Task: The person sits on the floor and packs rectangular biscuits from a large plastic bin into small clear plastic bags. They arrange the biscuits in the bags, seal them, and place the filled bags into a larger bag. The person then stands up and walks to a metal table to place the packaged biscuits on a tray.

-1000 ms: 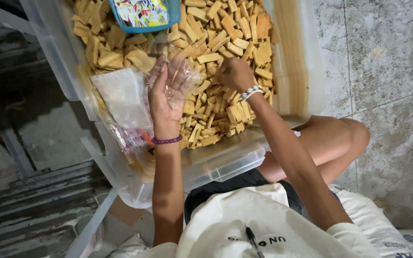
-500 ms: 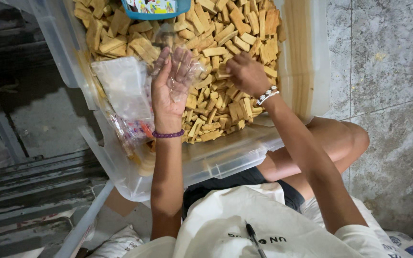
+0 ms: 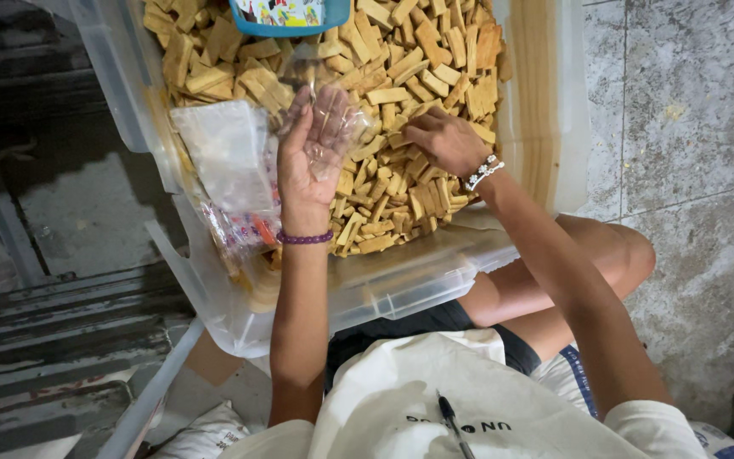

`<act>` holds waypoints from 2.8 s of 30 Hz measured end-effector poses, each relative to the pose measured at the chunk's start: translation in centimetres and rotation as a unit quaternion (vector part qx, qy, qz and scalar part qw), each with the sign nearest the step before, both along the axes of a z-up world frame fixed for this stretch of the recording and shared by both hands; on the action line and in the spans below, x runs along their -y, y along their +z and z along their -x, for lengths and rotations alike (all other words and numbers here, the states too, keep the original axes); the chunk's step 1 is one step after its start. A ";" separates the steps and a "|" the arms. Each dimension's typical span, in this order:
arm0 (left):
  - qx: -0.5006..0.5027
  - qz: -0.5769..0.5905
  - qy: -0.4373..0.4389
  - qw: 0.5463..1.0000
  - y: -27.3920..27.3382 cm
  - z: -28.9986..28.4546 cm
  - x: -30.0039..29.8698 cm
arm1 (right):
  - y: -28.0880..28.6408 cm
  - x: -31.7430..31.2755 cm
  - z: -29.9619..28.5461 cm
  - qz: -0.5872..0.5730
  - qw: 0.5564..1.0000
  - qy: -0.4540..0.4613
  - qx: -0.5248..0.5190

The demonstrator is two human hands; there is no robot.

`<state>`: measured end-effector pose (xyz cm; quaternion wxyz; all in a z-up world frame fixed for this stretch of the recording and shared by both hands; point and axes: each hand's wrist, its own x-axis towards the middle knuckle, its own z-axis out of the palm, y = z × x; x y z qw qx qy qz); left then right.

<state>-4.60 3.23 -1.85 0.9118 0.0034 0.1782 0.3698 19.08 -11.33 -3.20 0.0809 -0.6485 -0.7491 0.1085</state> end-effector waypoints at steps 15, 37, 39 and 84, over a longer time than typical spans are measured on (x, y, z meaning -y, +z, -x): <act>-0.025 0.046 0.020 0.998 -0.3 0.0 0.3 | -2.8 -5.0 -2.4 -0.092 0.993 -0.036 -0.070; -0.036 0.017 0.023 0.999 1.9 -1.2 1.0 | 10.9 0.1 8.3 0.066 0.655 -0.359 -0.662; -0.055 -0.046 0.016 0.997 3.3 -1.6 2.1 | 10.9 -0.2 9.6 0.035 0.621 -0.364 -0.693; -0.092 -0.128 -0.008 0.987 5.6 -3.2 4.9 | 10.4 -1.2 11.1 -0.336 0.898 -0.225 -0.175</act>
